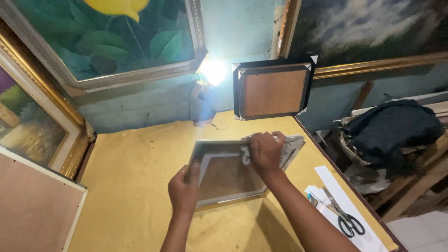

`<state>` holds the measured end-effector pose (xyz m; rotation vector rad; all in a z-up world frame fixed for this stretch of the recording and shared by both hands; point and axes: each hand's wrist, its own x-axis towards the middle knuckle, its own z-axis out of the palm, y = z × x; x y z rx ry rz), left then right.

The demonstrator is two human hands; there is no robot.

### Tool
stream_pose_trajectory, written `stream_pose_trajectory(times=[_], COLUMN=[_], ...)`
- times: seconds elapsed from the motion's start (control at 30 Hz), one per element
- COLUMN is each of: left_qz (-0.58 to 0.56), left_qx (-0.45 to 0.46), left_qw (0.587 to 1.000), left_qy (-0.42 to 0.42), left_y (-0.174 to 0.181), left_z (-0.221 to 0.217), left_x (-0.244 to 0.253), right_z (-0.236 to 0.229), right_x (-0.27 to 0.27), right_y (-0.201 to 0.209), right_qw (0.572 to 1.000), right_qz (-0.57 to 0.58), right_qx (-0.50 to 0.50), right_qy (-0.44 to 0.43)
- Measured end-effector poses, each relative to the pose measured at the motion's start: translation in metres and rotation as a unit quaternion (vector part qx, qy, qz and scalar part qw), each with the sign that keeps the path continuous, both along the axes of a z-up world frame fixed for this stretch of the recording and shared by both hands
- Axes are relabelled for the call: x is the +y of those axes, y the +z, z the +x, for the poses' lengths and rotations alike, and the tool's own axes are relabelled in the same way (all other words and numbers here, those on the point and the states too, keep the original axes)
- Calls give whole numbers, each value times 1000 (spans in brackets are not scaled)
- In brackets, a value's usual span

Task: Cleaning a picture frame and then applying protective paper corners to it using a cloth and a small hand tool.

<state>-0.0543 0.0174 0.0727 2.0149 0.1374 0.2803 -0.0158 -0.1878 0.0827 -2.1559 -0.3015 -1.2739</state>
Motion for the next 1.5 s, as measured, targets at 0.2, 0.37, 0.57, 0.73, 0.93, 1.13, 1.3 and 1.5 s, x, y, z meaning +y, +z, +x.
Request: stream_pose_trajectory(times=[0.2,0.37,0.57,0.73,0.93,1.13,1.3,1.5], left_qz=[-161,-177,-223,-229,-212,-225,-249,-252], left_qx=[-22,-17,-34,-14,-15,-78,-100,-97], left_qw=[987,984,974,972,977,970,962,962], left_qy=[-9,6,12,46,5,40,48,50], left_y=[-60,-67,-96,-115,-130,-125,-155,-170], left_z=[8,11,26,31,39,46,56,66], left_x=[50,53,69,79,96,87,86,90], right_z=[2,14,-22,-7,-18,-18,-19,-5], right_x=[-36,51,130,39,42,159,185,51], right_y=[-27,-36,3,-19,-17,-33,-34,-64], right_qw=[968,971,964,963,956,952,975,948], right_qz=[-48,-173,-231,-124,-91,-255,-216,-172], right_qx=[172,80,129,205,202,141,35,143], right_qy=[-178,-143,32,-124,-194,-92,22,-227])
